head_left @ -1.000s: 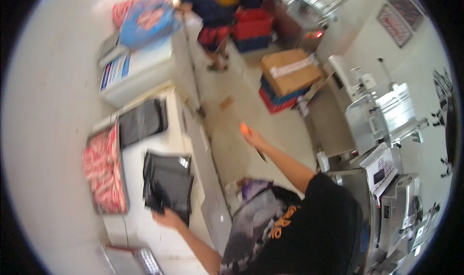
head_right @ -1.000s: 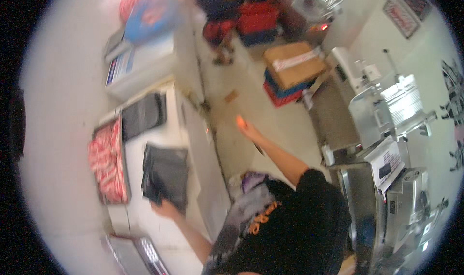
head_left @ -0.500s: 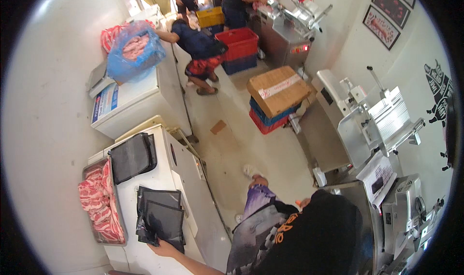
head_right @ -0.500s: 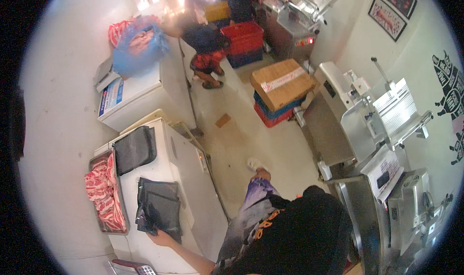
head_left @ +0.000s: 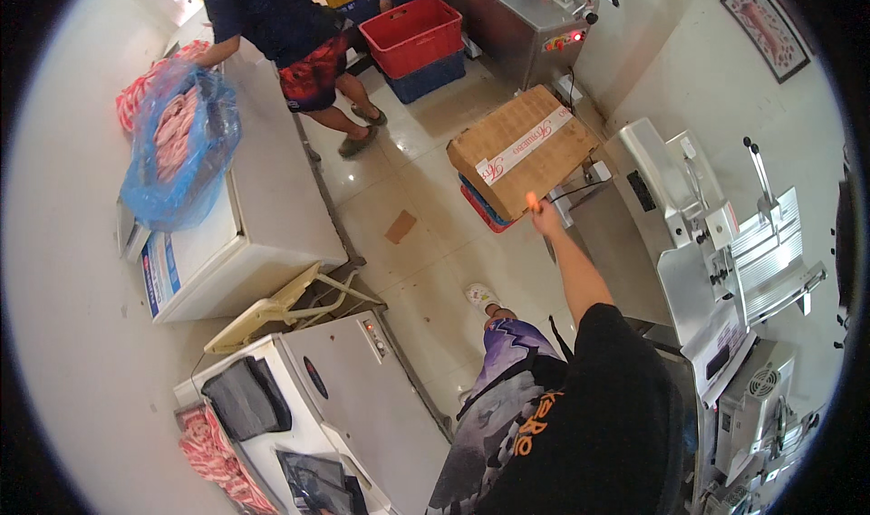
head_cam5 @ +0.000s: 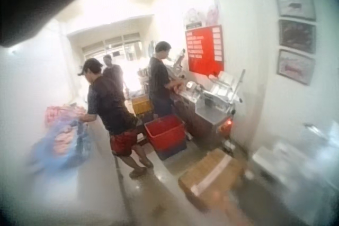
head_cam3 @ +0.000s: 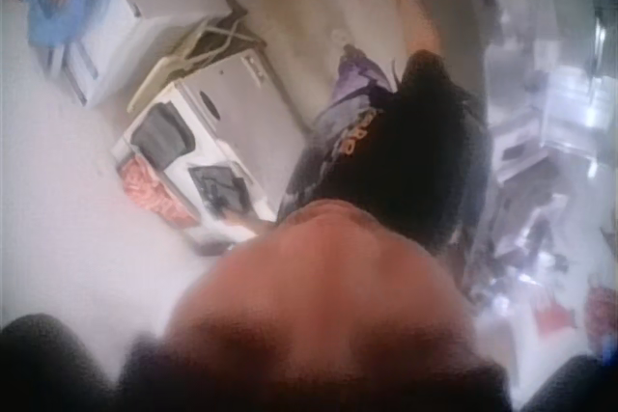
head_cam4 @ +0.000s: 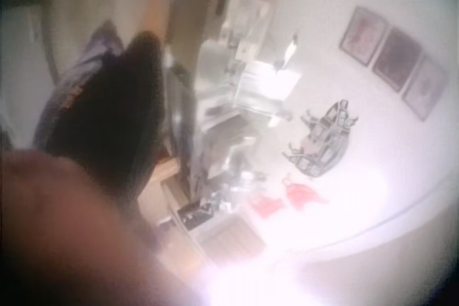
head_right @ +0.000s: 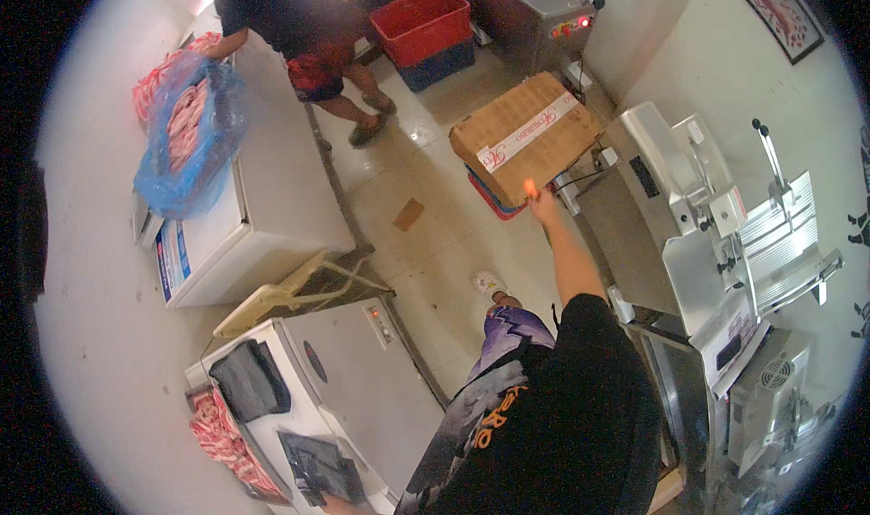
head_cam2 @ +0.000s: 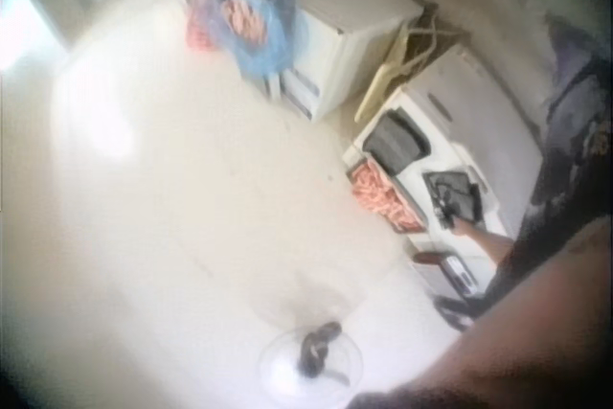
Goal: The person places sliced meat into black plastic trays, weighs them on a digital scale, and stacks the filled trays on the counter. The person handles the meat by hand and uses the scale to measure each portion before moving it aside.
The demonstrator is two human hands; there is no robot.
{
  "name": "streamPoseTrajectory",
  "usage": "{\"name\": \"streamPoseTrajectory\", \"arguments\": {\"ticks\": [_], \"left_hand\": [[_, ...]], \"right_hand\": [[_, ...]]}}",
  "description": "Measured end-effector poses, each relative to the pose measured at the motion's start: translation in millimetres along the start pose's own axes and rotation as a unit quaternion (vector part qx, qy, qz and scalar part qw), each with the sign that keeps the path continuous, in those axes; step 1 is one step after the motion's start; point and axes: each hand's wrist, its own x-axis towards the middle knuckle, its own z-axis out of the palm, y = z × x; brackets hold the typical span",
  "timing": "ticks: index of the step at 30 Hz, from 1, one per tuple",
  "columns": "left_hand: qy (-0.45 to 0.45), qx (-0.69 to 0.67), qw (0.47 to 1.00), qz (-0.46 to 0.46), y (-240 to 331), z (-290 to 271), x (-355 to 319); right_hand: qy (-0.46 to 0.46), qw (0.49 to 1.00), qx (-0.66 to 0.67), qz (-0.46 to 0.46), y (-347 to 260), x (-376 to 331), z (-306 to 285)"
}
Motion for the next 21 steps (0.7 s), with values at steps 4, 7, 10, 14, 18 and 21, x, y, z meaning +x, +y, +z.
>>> {"name": "streamPoseTrajectory", "arguments": {"ticks": [4, 7, 10, 14, 18, 21], "left_hand": [[-0.023, 0.092, 0.995, -0.014, 48, 7, -23], [-0.043, 0.134, 0.99, -0.021, 71, 12, -34], [-0.067, 0.16, 0.984, -0.028, 86, 26, -43], [-0.027, 0.189, 0.981, -0.032, 97, -6, -25], [-0.064, 0.203, 0.976, -0.045, 85, 21, -28], [-0.078, 0.217, 0.972, -0.045, 72, 21, -20]], "right_hand": [[0.038, 0.999, 0.016, -0.008, -57, 127, -39], [0.051, 0.997, 0.003, 0.059, -62, 209, -62], [0.078, 0.991, 0.056, 0.096, -46, 257, -69], [-0.052, 0.981, 0.022, 0.185, -100, 212, -22], [-0.108, 0.993, -0.033, 0.012, -12, 105, 49], [-0.292, 0.954, 0.019, 0.06, 39, -1, 65]]}}
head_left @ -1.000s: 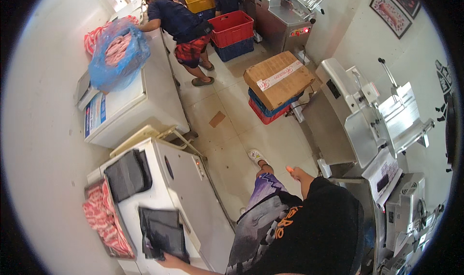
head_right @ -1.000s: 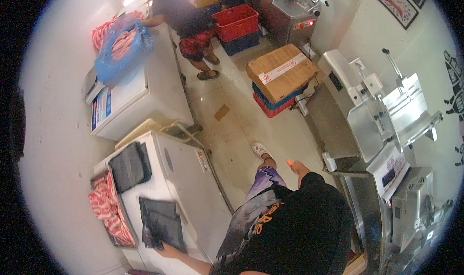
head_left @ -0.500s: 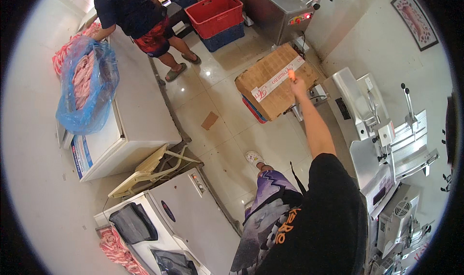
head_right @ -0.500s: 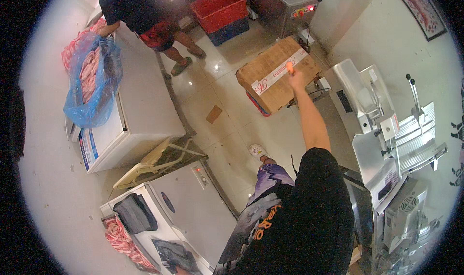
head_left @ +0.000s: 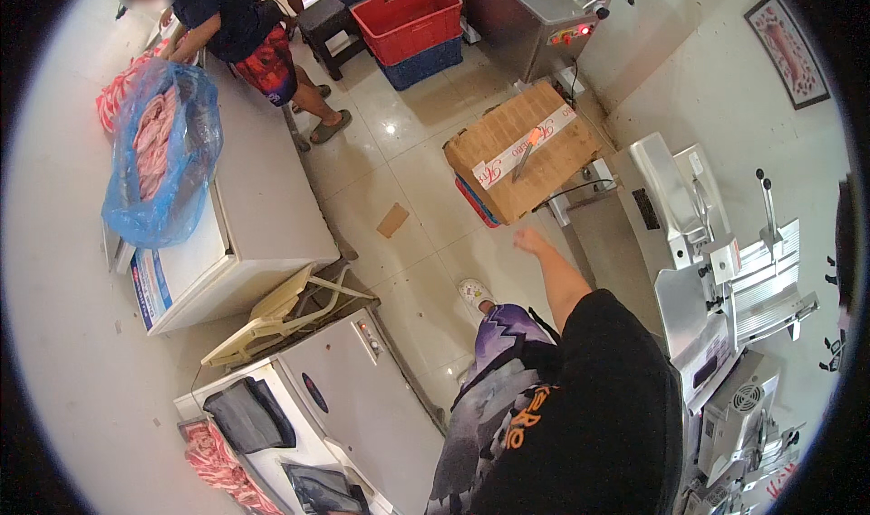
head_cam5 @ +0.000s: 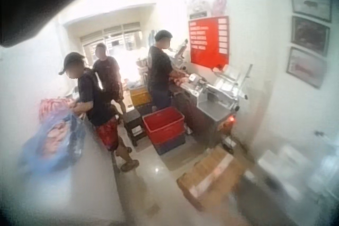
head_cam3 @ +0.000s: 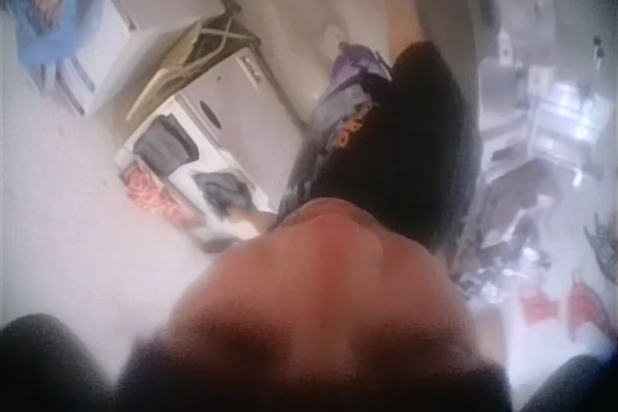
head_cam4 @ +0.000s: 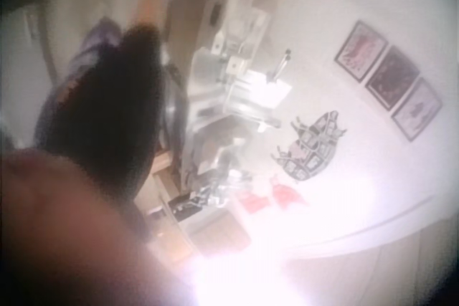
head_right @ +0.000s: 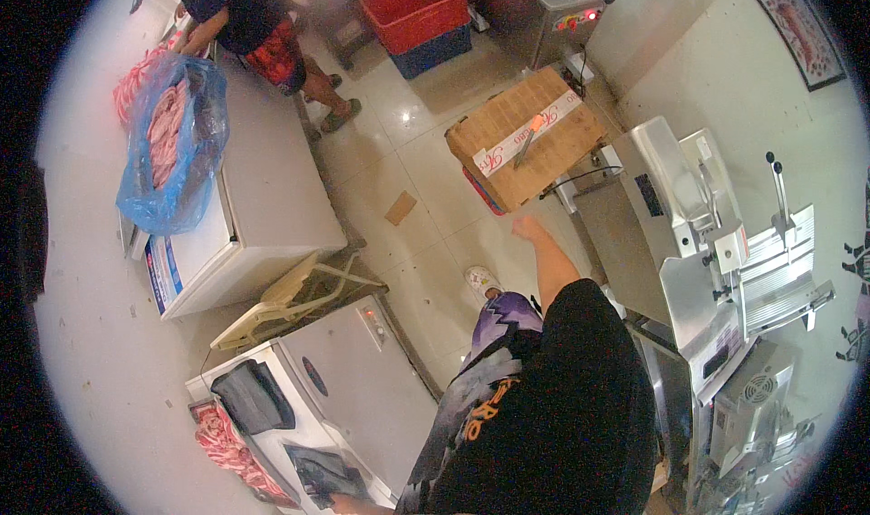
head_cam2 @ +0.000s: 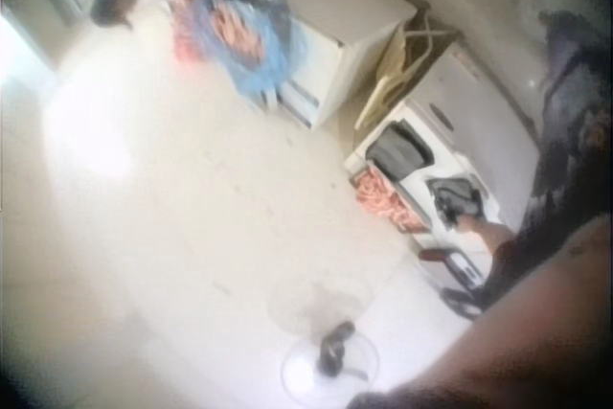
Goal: The person places sliced meat into black plastic trays, weighs them on a digital scale, and stacks the filled trays on the counter. The person handles the meat by hand and uses the scale to measure each portion before moving it aside.
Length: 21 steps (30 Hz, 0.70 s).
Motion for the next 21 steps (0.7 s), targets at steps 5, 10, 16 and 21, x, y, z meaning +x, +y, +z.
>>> {"name": "streamPoseTrajectory", "arguments": {"ticks": [5, 10, 16, 21], "left_hand": [[-0.01, 0.009, 1.0, -0.027, -52, 9, 16], [-0.007, -0.014, 1.0, -0.022, -107, 27, 42], [0.063, -0.122, 0.982, 0.133, -141, 53, 68], [-0.052, -0.374, 0.914, 0.146, -127, -18, 61]], "right_hand": [[-0.316, 0.908, -0.073, 0.266, 64, -88, 50], [-0.319, 0.898, -0.148, 0.265, 101, -110, 71], [-0.284, 0.906, -0.304, -0.082, -9, -118, 155], [-0.255, 0.936, -0.009, -0.241, -168, -219, 269]]}}
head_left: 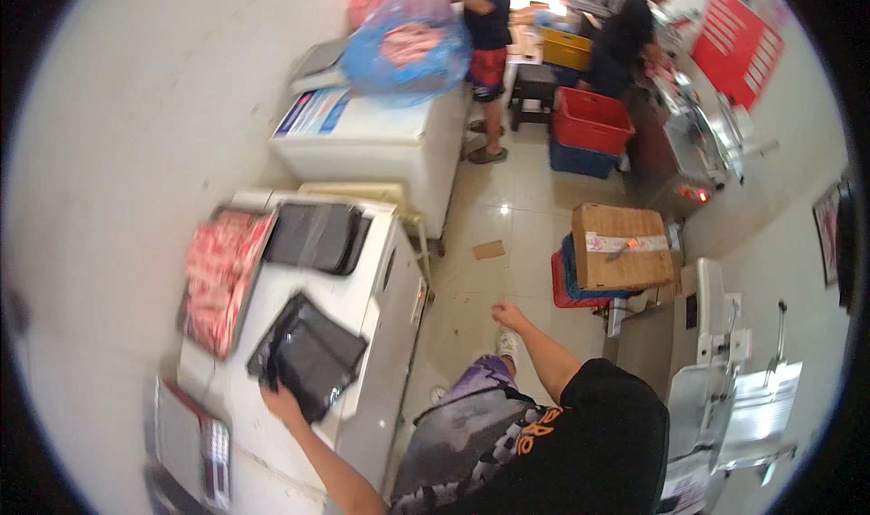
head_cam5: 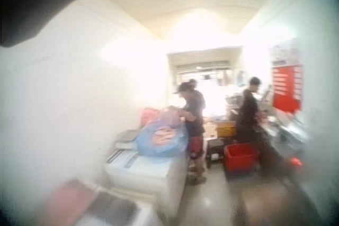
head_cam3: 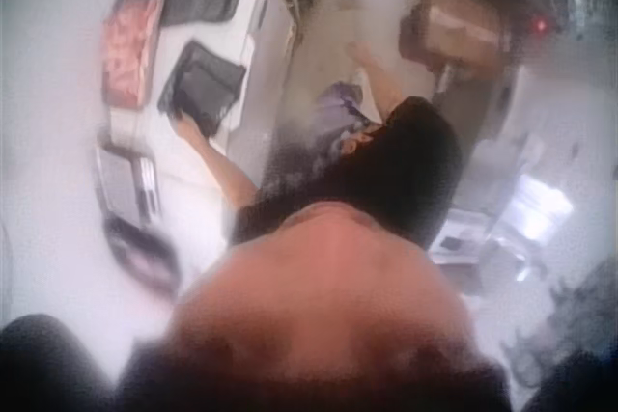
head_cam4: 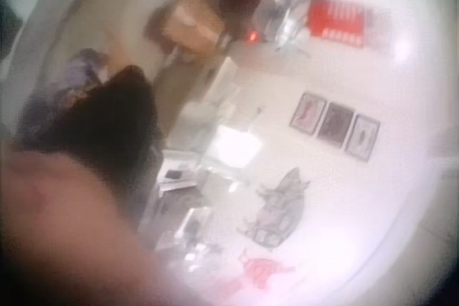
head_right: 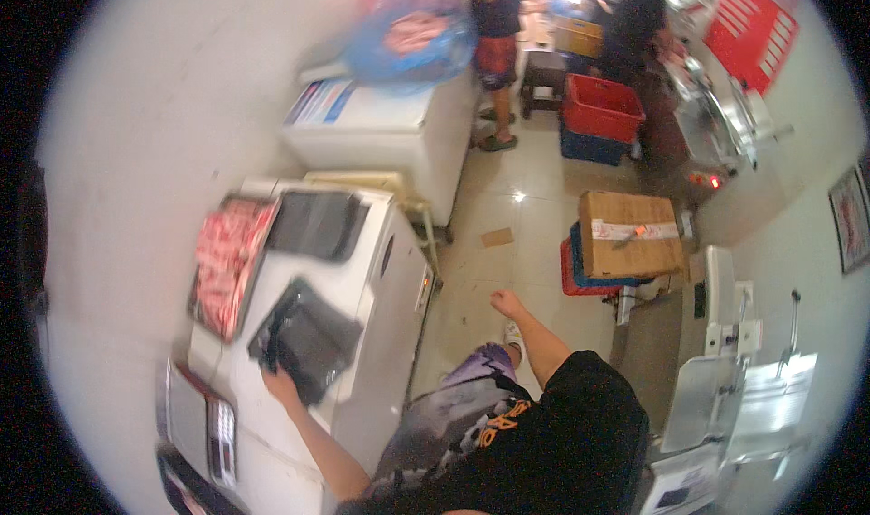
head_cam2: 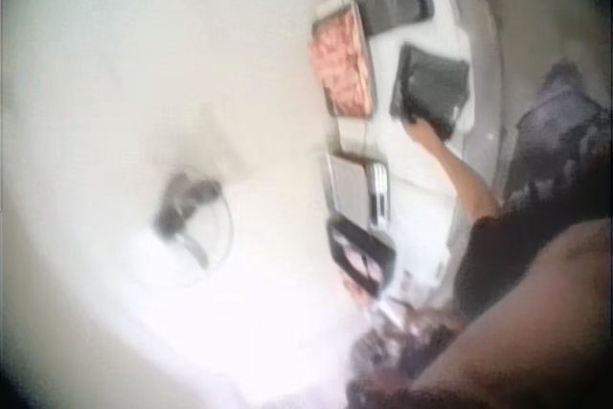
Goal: The person places sliced meat into black plastic trays, weighs them on a digital scale, and stacks the filled trays on the counter. The person handles the meat by hand and uses the scale to measure each portion before moving it aside.
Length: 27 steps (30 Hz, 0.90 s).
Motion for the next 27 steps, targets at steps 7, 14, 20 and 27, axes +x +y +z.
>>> {"name": "streamPoseTrajectory", "arguments": {"ticks": [7, 14, 20, 27], "left_hand": [[0.025, -0.221, 0.972, -0.073, -17, -74, -36], [0.031, -0.425, 0.878, -0.218, -67, -95, -64], [-0.033, -0.513, 0.834, -0.2, -19, -88, -43], [-0.089, -0.562, 0.795, -0.212, 79, -42, 35]], "right_hand": [[-0.017, 0.978, 0.133, -0.156, -201, -47, 97], [0.033, 0.953, 0.102, -0.284, -306, -60, 138], [-0.167, 0.913, 0.23, -0.293, -417, -39, 166], [-0.347, 0.865, 0.222, -0.288, -533, 12, 165]]}}
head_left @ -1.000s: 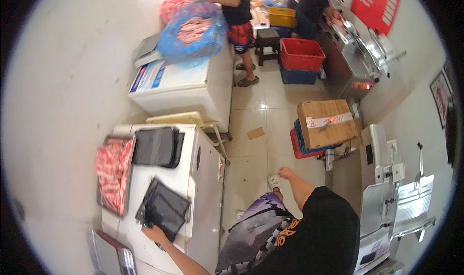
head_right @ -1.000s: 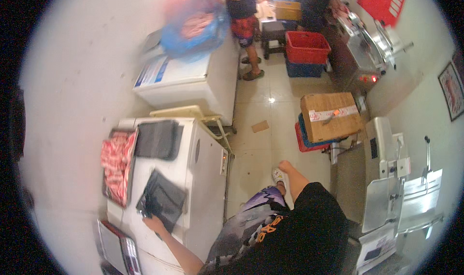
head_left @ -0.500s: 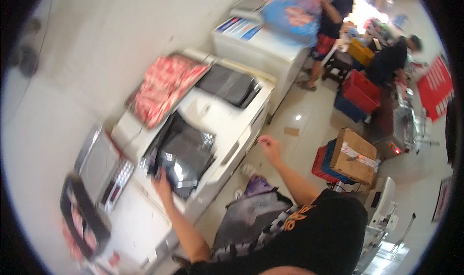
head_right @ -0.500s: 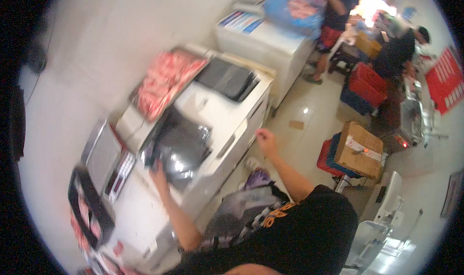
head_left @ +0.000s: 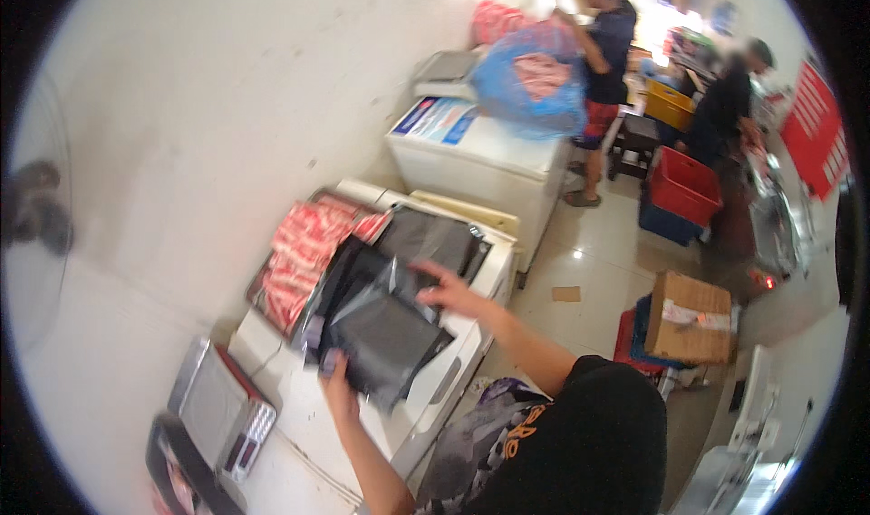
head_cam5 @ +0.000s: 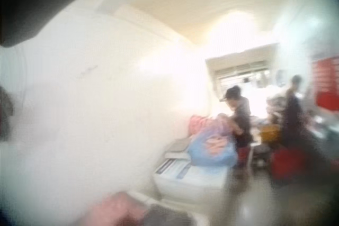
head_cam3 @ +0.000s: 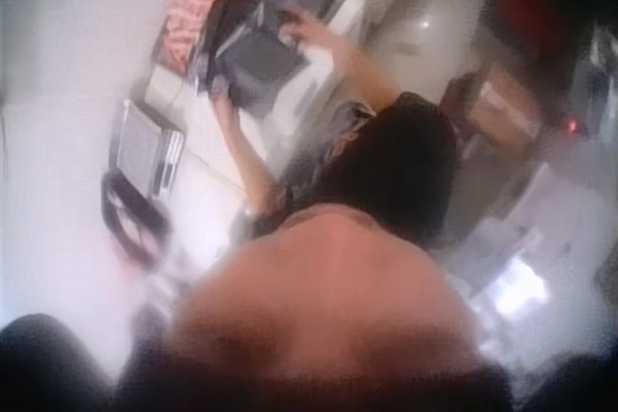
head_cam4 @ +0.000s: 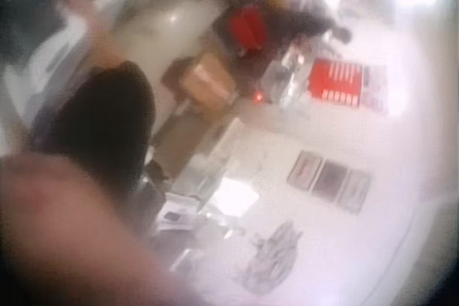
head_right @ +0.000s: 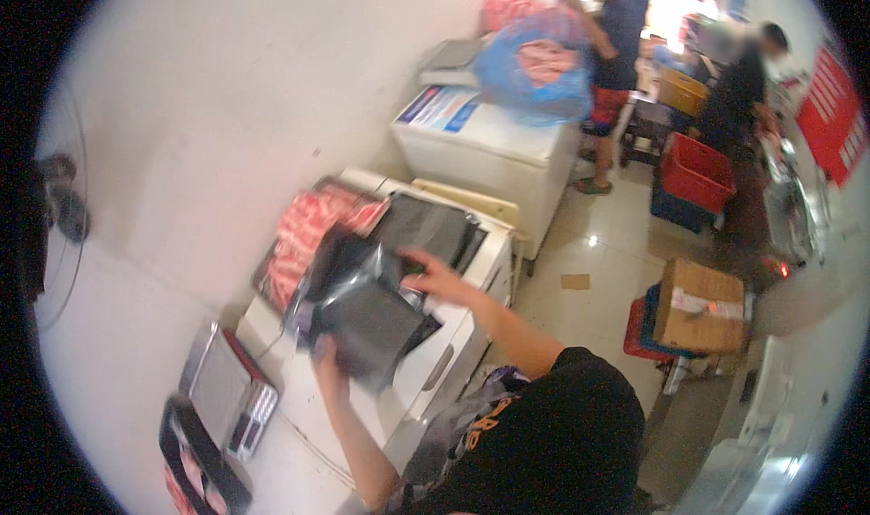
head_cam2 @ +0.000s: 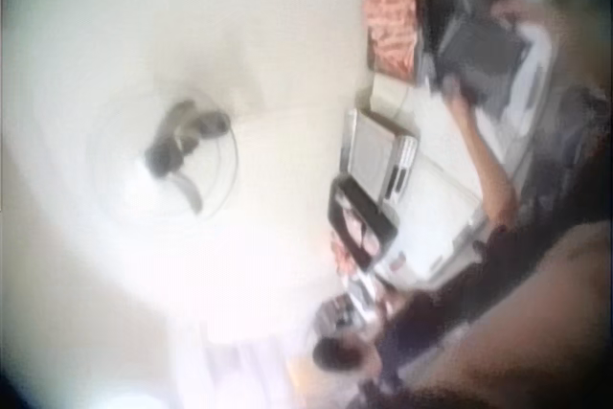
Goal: The person places sliced meat into black plastic trays, weighs them on a digital scale, and stacks the filled trays on the counter. The person handles the meat by hand and uses the scale to measure each portion before moving it aside.
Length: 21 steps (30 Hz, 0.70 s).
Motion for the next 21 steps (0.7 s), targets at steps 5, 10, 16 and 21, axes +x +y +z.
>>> {"name": "streamPoseTrajectory", "arguments": {"ticks": [5, 10, 16, 21], "left_hand": [[-0.096, 0.056, 0.993, -0.038, -38, 107, 95], [-0.056, 0.12, 0.991, -0.026, -95, 157, 122], [0.075, 0.209, 0.974, 0.05, -117, 94, 74], [0.118, 0.164, 0.978, 0.042, -101, 59, 27]], "right_hand": [[0.226, 0.974, 0.028, 0.0, -14, 48, -105], [0.31, 0.898, -0.311, 0.038, 15, 57, -210], [0.29, 0.645, -0.699, -0.104, 17, 62, -168], [0.043, 0.858, -0.499, -0.115, 35, 78, -111]]}}
